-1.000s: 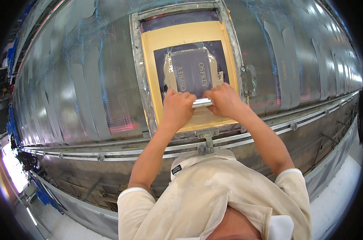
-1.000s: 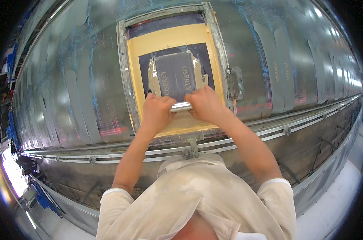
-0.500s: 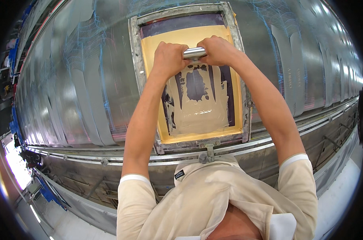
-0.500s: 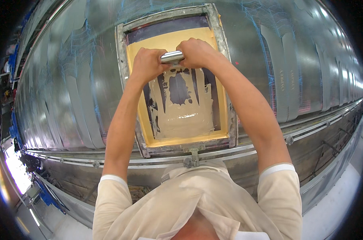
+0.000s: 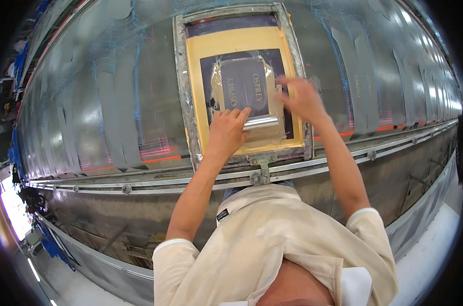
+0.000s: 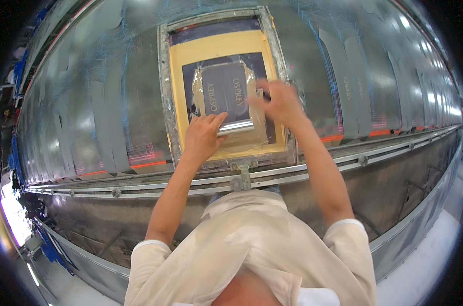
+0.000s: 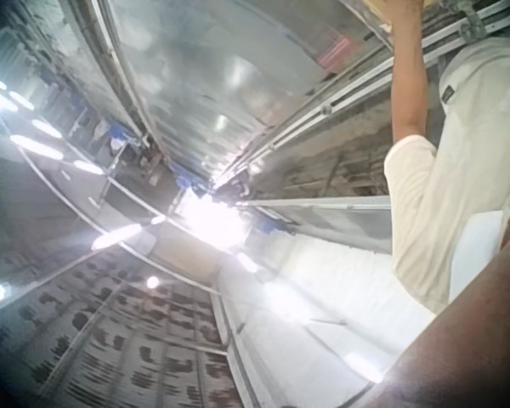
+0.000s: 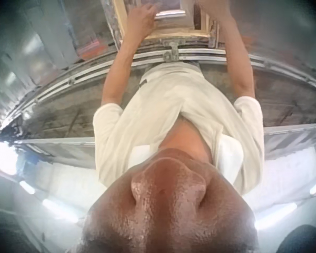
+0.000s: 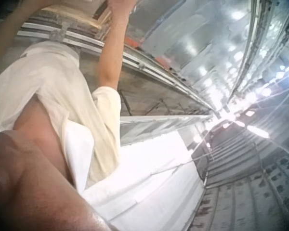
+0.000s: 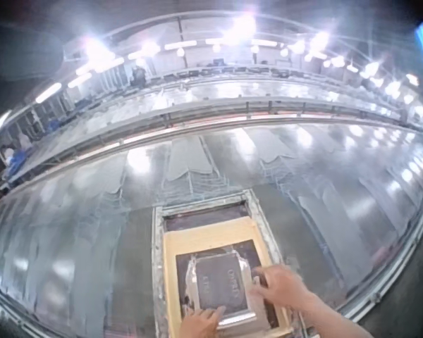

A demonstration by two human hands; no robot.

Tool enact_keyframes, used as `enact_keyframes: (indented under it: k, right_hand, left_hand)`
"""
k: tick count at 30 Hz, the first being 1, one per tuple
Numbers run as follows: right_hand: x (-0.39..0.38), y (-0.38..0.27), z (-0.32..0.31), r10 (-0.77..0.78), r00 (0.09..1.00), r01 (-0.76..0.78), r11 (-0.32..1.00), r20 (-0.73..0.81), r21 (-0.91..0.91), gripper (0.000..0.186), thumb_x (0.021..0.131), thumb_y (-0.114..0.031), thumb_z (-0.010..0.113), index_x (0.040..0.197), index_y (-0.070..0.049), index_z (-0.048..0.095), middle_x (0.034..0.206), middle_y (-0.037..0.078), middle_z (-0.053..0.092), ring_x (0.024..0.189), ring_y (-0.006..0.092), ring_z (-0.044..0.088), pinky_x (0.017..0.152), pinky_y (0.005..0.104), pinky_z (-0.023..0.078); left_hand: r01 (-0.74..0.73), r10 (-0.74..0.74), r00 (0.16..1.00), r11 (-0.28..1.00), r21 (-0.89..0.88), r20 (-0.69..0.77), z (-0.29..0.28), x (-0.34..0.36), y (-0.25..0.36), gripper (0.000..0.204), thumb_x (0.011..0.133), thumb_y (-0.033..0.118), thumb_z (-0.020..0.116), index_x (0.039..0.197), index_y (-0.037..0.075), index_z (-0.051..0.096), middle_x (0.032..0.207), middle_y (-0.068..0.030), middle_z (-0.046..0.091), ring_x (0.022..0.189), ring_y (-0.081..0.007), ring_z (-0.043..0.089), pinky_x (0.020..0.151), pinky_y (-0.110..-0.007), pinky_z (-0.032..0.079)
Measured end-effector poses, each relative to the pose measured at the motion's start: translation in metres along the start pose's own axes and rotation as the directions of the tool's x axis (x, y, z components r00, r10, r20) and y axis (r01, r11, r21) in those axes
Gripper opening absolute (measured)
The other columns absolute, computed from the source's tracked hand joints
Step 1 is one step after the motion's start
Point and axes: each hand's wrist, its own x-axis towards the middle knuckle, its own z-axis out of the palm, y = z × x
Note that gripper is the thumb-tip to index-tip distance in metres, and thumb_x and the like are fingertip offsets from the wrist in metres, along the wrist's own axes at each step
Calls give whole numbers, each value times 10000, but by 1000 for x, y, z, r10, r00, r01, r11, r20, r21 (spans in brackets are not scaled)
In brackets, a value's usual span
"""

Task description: The person performs screen printing by repeatedly pulling a squeegee across a screen frame to transfer ink onto a fabric panel below. The person lifts the screen to reveal the printed logo, then repositions the screen and repeats the process multiple times.

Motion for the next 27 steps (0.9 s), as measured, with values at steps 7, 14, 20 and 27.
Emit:
enact_keyframes:
  k: [7, 14, 20, 27]
  right_hand:
    - [3, 111, 16, 440, 847, -463, 886, -297, -8, 371, 1005, -380, 605, 1004, -17, 681, 899, 153, 713, 790, 350, 646, 756, 433, 494]
    - [10, 59, -15, 456, 854, -419, 889, -253, 187, 358, 1005, -351, 628, 941, -2, 677, 766, 95, 621, 710, 188, 540, 696, 350, 456]
    - [10, 38, 31, 396, 878, -318, 902, -269, 291, 336, 985, -327, 645, 932, 4, 664, 803, 124, 634, 746, 211, 560, 720, 365, 462]
    - [50, -116, 189, 406, 875, -271, 863, -265, 427, 318, 954, -315, 666, 923, 1, 665, 843, 194, 683, 785, 339, 659, 749, 424, 495]
  left_hand:
    - [5, -20, 994, 991, 137, 108, 4, -11, -1, 237, 722, 173, 800, 930, 118, 701, 978, -54, 685, 989, -259, 647, 909, -433, 446]
    - [10, -9, 1000, 995, 103, -8, -9, -38, -8, 208, 741, 133, 732, 948, 132, 717, 961, -47, 689, 961, -245, 658, 894, -403, 450]
    - [82, -79, 996, 991, 101, -35, -34, -46, -37, 222, 688, 144, 802, 904, 160, 750, 921, -2, 731, 898, -237, 686, 811, -401, 476]
    - [51, -19, 986, 979, 196, -166, -129, -163, -171, 308, 655, 71, 793, 952, 136, 743, 971, -16, 735, 917, -247, 674, 817, -400, 474]
